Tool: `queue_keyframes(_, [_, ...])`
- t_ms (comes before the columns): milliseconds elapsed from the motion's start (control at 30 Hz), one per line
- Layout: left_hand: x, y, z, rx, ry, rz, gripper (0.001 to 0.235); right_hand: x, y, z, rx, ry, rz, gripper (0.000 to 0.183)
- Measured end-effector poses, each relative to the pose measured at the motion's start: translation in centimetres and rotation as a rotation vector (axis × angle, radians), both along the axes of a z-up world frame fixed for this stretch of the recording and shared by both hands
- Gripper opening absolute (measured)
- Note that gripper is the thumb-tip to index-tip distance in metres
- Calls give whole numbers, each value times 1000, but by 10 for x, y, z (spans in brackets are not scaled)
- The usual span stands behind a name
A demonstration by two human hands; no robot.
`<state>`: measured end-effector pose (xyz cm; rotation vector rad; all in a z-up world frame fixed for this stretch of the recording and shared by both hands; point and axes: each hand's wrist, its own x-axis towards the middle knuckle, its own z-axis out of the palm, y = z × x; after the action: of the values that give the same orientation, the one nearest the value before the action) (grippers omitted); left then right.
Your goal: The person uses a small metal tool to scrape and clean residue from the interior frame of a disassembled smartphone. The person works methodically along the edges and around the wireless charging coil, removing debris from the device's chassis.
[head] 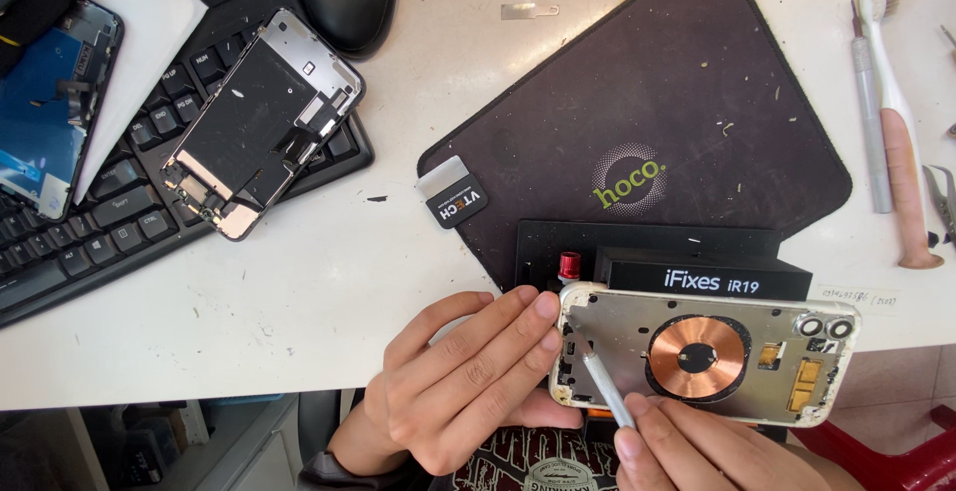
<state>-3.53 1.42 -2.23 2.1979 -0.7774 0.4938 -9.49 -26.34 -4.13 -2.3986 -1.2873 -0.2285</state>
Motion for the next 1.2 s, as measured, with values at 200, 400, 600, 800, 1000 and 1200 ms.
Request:
queue_keyframes(200, [-3, 0, 2, 8, 27, 16, 44, -3, 5, 5, -30, -11, -64, 24])
queue_keyframes(400, [-3, 0, 5, 32, 42, 25, 42, 1, 16, 6, -35, -66, -73, 24])
queue_keyframes(600, [-4, 1, 6, 40, 68, 19, 41, 3, 19, 14, -57, -31, -70, 23])
queue_keyframes(800, [-3, 0, 4, 24, 33, 18, 41, 5, 30, 21, -47, -29, -100, 24])
queue_keyframes(1000, [-3, 0, 4, 30, 20, 16, 41, 4, 28, 21, -29, -52, -112, 23])
queue_keyframes(1200, [-2, -1, 3, 22, 9, 20, 41, -5, 25, 12, -3, -65, -145, 22])
